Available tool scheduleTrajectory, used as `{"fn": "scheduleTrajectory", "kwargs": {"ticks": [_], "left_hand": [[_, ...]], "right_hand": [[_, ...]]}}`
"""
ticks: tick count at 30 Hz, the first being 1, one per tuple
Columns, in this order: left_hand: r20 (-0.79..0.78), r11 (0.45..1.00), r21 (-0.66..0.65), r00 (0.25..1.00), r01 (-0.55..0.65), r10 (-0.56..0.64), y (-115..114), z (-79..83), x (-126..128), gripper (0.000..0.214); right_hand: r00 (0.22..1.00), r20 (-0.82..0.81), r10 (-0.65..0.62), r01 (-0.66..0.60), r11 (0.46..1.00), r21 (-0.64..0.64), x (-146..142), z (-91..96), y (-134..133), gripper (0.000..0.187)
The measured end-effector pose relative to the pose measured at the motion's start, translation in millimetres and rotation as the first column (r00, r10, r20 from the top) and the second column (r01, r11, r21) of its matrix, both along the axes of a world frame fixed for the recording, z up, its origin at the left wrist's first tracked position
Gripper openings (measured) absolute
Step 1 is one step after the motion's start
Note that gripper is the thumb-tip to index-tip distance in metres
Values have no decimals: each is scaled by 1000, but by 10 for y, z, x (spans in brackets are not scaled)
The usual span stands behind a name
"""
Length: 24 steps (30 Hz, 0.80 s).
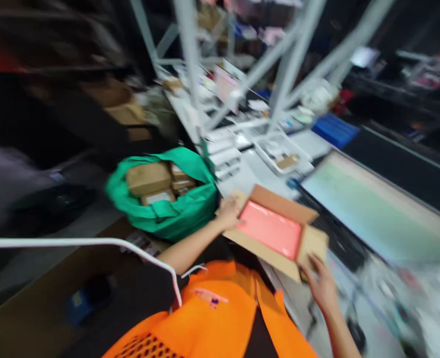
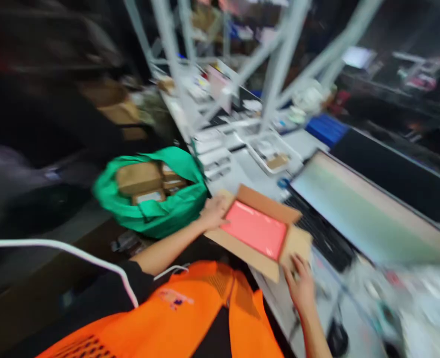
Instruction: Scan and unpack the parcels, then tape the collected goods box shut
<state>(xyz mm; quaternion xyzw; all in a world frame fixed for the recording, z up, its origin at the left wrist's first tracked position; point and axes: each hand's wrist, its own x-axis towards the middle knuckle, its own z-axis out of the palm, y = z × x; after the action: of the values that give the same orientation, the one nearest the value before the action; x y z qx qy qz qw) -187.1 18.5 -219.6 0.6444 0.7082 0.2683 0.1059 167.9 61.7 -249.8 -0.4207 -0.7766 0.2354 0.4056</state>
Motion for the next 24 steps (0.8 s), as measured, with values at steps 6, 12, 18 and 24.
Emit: {"fn": "scheduleTrajectory", "kwargs": {"ticks": [6,12,18,24], "left_hand": [[318,999,1,947,42,-40,556,-584,-301,12],[156,938,80,925,338,-347,260,-577,-959,31],[-136,857,94,860,506,-492,188,-623,-1200,33],[197,912,348,934,218,-299,525,-544,-951,22]], "right_hand": [[969,209,-129,152,984,-95,858,-483,-410,67],[861,475,-184,153,983,103,1166,-364,-99,93],[813,528,-245,130,961,245,1240,-58,235,78],[879,454,-148,32,967,254,1043,382,540,40]]}}
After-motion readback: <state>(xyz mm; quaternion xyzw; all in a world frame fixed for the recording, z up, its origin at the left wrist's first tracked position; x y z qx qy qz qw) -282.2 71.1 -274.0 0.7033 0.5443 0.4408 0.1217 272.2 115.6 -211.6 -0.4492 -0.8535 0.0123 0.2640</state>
